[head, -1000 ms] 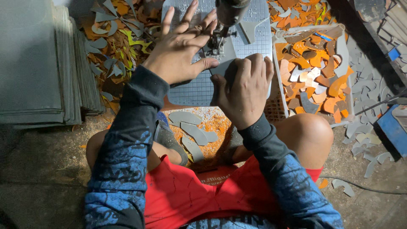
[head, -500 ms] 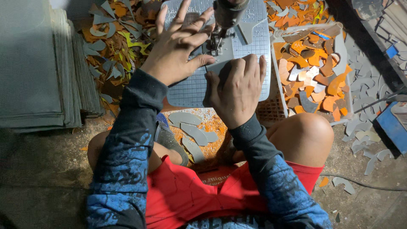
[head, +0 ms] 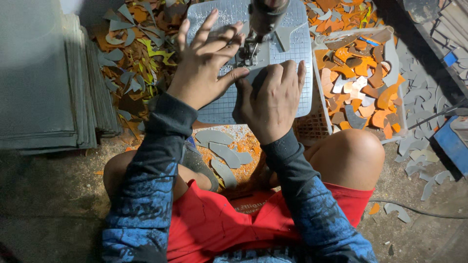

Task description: The person sits on the floor and uses a vertical cutting machine to cut shapes from gray rubber sheets. They guide the material under the blade, rotate the pieces, and remove cut sections, repeating the process with multiple sheets.

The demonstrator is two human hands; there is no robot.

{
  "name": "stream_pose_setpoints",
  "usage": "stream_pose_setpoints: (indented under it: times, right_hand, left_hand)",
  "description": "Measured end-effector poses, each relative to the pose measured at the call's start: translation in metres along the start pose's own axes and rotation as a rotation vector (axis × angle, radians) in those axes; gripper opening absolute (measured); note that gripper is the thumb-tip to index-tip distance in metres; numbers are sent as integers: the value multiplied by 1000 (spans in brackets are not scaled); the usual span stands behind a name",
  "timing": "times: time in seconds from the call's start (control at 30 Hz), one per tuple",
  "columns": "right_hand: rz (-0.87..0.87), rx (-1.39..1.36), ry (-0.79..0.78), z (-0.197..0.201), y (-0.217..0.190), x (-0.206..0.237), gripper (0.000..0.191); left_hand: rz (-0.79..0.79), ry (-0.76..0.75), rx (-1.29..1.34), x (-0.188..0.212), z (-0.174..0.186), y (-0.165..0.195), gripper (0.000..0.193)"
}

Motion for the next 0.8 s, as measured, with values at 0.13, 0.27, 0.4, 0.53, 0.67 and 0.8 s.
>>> stream_pose_setpoints:
  times: [0.13, 0.27, 0.4, 0.53, 0.67, 0.8]
  right_hand:
    - [3, 5, 8, -1, -4, -3, 45]
    - [-22, -2, 22, -5, -6, -3, 43]
    - [-30, 6, 31, -7, -8, -4, 44]
    - [50, -61, -80, 11, -4, -5, 55]
    - [180, -130, -298, 55, 15, 13, 55]
    - [310, -101, -315, 63, 22, 32, 59]
  left_hand:
    - [49, -111, -11, -2, -3, -8, 54]
    - [-61, -20, 57, -9, -1, -10, 49]
    - [49, -147, 56, -14, -5, -17, 43]
    - [-34, -9, 48, -14, 0, -11, 49]
    - [114, 39, -35, -8, 7, 11, 58]
    - [336, -4, 40, 17, 9, 59, 68]
Point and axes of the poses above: each hand's wrist, its own x-axis away from the middle knuckle, its own z-axis out of the back of the hand, y = z × x, the point moved 3 cm from there along -x, towards the middle knuckle, and after that the axes turned 2 degrees about y, right-handed, at the moved point
